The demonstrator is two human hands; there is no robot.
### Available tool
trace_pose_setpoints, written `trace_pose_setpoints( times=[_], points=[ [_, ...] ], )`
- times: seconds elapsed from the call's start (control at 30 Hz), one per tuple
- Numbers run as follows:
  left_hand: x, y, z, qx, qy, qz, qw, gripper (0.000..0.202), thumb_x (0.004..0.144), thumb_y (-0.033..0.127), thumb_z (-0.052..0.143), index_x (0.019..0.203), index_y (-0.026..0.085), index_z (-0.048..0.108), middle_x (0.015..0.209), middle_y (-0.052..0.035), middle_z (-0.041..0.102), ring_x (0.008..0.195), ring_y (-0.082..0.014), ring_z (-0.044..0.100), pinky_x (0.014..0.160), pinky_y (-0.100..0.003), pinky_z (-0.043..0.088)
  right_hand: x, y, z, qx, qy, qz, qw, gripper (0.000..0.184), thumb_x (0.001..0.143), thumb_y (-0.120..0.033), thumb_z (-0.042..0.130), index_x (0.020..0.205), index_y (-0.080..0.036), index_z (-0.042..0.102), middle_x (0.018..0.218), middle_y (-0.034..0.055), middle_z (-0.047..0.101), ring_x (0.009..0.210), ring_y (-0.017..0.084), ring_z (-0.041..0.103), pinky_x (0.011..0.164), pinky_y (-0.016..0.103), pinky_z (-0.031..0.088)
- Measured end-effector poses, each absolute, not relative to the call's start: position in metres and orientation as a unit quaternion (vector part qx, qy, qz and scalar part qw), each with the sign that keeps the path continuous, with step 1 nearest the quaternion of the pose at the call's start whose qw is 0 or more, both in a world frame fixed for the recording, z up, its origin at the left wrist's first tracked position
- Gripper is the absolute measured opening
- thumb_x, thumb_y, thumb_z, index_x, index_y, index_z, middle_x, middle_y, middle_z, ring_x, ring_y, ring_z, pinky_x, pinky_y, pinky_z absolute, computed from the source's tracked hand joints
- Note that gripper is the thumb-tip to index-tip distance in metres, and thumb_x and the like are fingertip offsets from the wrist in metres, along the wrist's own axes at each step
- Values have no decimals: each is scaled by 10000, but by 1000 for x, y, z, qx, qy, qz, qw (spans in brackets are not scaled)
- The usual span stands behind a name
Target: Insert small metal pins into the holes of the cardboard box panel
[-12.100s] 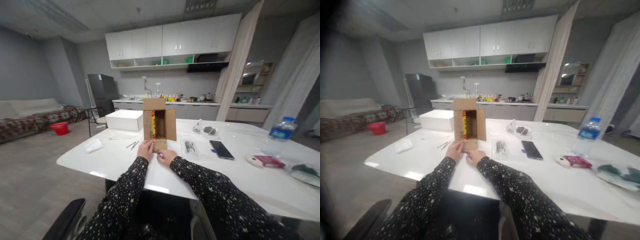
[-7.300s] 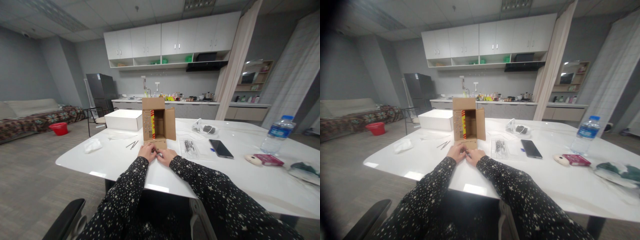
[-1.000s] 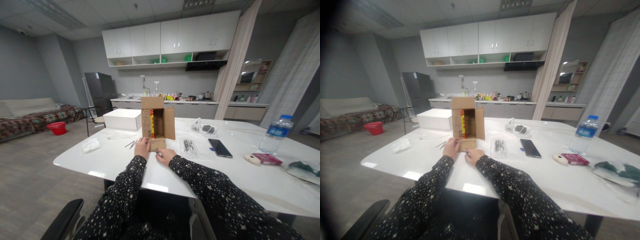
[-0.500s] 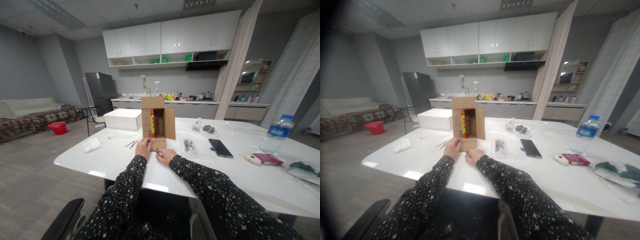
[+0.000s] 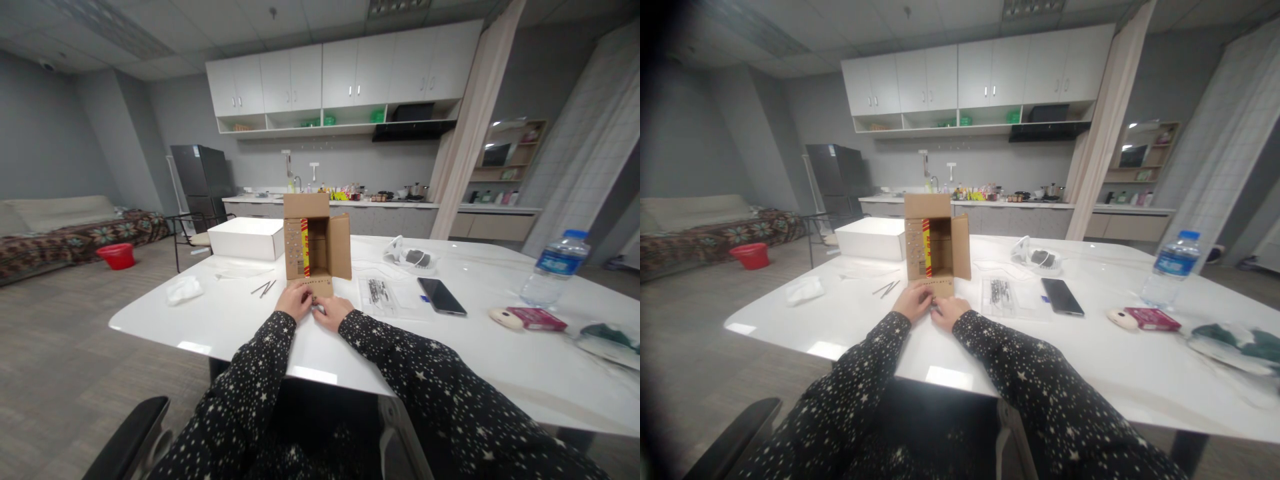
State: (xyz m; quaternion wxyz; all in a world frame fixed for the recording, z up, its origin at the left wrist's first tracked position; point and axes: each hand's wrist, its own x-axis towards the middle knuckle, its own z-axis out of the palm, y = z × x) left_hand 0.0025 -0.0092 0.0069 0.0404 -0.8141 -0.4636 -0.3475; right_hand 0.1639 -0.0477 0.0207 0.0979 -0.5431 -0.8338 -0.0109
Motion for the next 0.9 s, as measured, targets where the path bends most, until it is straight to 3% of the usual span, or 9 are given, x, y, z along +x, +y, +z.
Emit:
trace_pose_setpoints(
  times=[0.37, 0.6, 0.9],
  points=[
    [3, -11, 4, -832, -453, -319, 37, 93, 734, 196, 526, 765, 187, 613, 842, -50, 585, 843, -187, 552, 777, -326, 450, 164, -49, 22, -545, -833, -9, 92, 388, 869, -456, 343, 1132, -292, 578, 969, 46, 675, 832, 212, 614, 693, 301, 393],
    [1, -9, 0, -833, -446, -326, 41, 278, 746, 174, 523, 1005, 222, 611, 919, -49, 583, 890, -184, 556, 805, -326, 459, 164, -49, 22, -543, -834, -9, 95, 390, 874, -459, 337, 1132, -290, 575, 979, 47, 673, 839, 208, 611, 691, 296, 390],
    [1, -5, -2, -843, -432, -317, 47, 194, 789, 175, 511, 922, 218, 645, 921, -53, 584, 900, -179, 554, 825, -337, 465, 165, -44, 17, -535, -839, -14, 96, 403, 873, -458, 320, 1137, -286, 571, 951, 46, 676, 833, 211, 608, 702, 301, 388]
  ],
)
